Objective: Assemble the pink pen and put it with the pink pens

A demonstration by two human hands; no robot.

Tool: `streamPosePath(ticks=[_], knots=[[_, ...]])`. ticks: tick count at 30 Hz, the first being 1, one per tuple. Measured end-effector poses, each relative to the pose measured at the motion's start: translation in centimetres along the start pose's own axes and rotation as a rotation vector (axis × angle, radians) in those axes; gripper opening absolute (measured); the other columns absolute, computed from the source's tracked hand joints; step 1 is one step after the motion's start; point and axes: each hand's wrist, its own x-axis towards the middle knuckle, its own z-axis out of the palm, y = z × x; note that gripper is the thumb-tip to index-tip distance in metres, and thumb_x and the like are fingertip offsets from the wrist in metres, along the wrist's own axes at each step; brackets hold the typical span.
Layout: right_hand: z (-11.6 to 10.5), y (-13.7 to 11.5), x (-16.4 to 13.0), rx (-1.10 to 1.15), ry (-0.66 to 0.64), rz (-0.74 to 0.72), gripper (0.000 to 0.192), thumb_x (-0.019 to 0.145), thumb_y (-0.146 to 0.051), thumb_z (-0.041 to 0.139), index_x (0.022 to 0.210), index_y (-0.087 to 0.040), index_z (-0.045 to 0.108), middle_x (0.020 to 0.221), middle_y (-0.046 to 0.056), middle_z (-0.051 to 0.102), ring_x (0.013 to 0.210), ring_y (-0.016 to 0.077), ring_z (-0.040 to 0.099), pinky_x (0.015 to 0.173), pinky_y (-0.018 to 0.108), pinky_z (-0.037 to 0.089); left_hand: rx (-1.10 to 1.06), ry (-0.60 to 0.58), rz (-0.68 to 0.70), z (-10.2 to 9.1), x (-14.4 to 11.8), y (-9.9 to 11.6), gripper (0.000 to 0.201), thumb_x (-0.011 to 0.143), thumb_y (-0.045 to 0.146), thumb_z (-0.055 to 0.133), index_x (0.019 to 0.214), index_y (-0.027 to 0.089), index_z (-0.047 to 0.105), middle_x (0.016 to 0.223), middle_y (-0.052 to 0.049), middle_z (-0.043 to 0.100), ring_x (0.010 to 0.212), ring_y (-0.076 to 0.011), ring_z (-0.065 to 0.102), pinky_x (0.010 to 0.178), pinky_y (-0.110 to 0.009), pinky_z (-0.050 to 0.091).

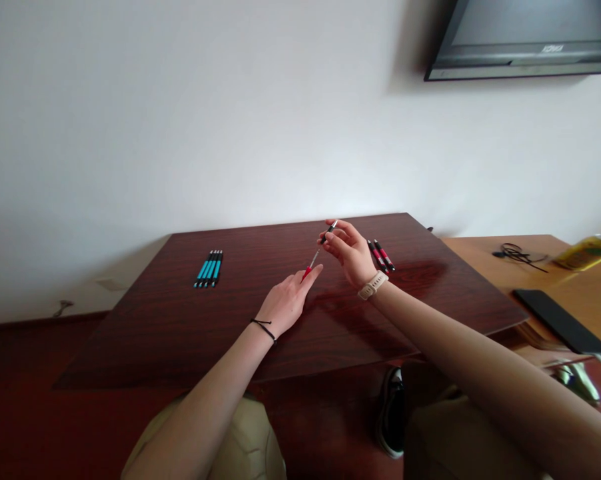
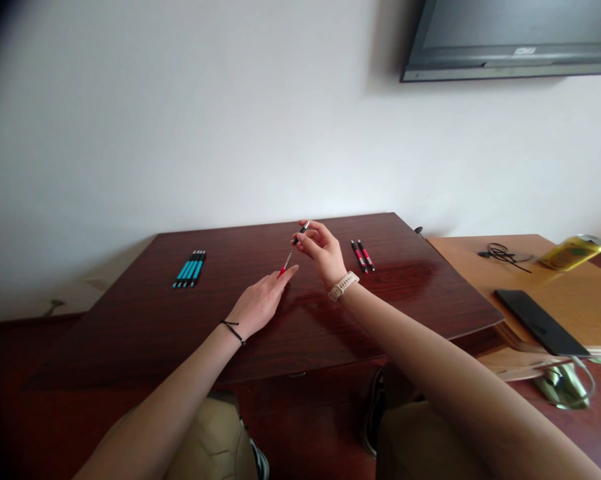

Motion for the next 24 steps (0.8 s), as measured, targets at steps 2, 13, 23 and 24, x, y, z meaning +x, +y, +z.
streamPosePath(ticks=[2,13,23,24], knots=[[0.0,0.0,0.0,-0.013,-0.014,0.005,0.047,0.087,-0.049,0.086,0.127,-0.031,0.07,0.108,0.003,0.076,0.105,0.022,0.074,0.096,0.038,0.062,-0.009,0.004,-0.001,0.1,0.0,-0.1,0.07,0.105,0.006,0.035,0.171,0.025,0.025,0.146,-0.013,0.064,0.128,-0.0243,0.068,0.102,-0.039,0.062],[-0.3,0.0,-0.4,-0.111,-0.037,-0.021,0.044,0.087,-0.05,0.085,0.124,-0.029,0.072,0.105,0.004,0.076,0.104,0.0225,0.072,0.088,0.035,0.061,-0.036,0.006,-0.001,0.1,-0.1,-0.1,0.07,0.105,0.007,0.034,0.171,0.026,0.023,0.144,-0.013,0.065,0.125,-0.0246,0.069,0.101,-0.039,0.062],[-0.3,0.6,-1.2,-0.207,-0.173,-0.02,0.041,0.087,-0.051,0.086,0.117,-0.025,0.075,0.098,0.004,0.076,0.095,0.0237,0.073,0.089,0.04,0.062,-0.049,-0.006,-0.006,0.1,0.0,0.0,0.073,0.104,0.006,0.034,0.172,0.028,0.018,0.143,-0.012,0.065,0.122,-0.024,0.07,0.099,-0.039,0.062],[-0.3,0.9,-1.5,-0.213,-0.197,-0.012,0.04,0.087,-0.051,0.086,0.115,-0.025,0.075,0.098,0.004,0.076,0.095,0.0241,0.074,0.09,0.04,0.062,-0.039,-0.011,-0.008,0.1,0.0,0.0,0.073,0.105,0.006,0.033,0.172,0.027,0.017,0.142,-0.012,0.065,0.121,-0.0243,0.07,0.098,-0.039,0.063]])
